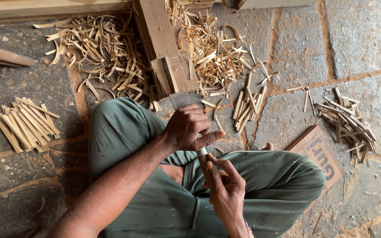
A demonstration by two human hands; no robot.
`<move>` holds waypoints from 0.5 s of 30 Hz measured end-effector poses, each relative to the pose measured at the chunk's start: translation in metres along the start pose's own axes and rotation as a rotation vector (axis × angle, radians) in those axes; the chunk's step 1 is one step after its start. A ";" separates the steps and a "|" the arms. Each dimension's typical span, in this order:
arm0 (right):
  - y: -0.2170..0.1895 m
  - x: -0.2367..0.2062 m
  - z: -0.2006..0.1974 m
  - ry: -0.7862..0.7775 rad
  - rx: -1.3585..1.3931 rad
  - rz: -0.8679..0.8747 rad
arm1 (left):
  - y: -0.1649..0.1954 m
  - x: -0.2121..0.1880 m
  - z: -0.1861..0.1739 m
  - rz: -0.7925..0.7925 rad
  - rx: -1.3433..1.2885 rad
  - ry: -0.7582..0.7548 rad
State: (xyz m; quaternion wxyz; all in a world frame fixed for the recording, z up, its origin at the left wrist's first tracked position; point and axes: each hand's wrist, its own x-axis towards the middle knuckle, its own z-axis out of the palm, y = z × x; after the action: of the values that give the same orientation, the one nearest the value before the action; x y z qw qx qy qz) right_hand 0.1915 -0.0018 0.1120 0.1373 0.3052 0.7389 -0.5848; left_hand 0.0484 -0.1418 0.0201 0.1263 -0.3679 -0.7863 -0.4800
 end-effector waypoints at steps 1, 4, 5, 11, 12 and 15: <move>0.000 0.000 0.000 0.003 -0.004 0.007 | 0.000 0.000 0.000 0.008 0.005 0.007; 0.001 -0.001 0.000 0.010 -0.023 -0.006 | 0.002 0.001 0.000 0.000 -0.015 0.015; 0.001 -0.002 0.000 0.013 -0.022 -0.006 | 0.002 0.001 0.001 -0.009 -0.028 0.014; 0.003 -0.002 0.001 0.023 -0.019 -0.004 | 0.000 -0.003 0.005 0.006 -0.022 0.024; 0.003 -0.002 0.001 0.021 -0.014 -0.015 | 0.000 -0.004 0.006 -0.015 -0.025 0.002; 0.004 -0.002 0.000 0.017 0.005 -0.044 | -0.006 -0.003 0.008 -0.017 -0.022 0.030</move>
State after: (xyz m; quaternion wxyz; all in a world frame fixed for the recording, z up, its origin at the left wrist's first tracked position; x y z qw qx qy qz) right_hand 0.1959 -0.0018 0.1098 0.1174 0.2942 0.7450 -0.5871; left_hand 0.0473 -0.1380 0.0105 0.1300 -0.3551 -0.7822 -0.4952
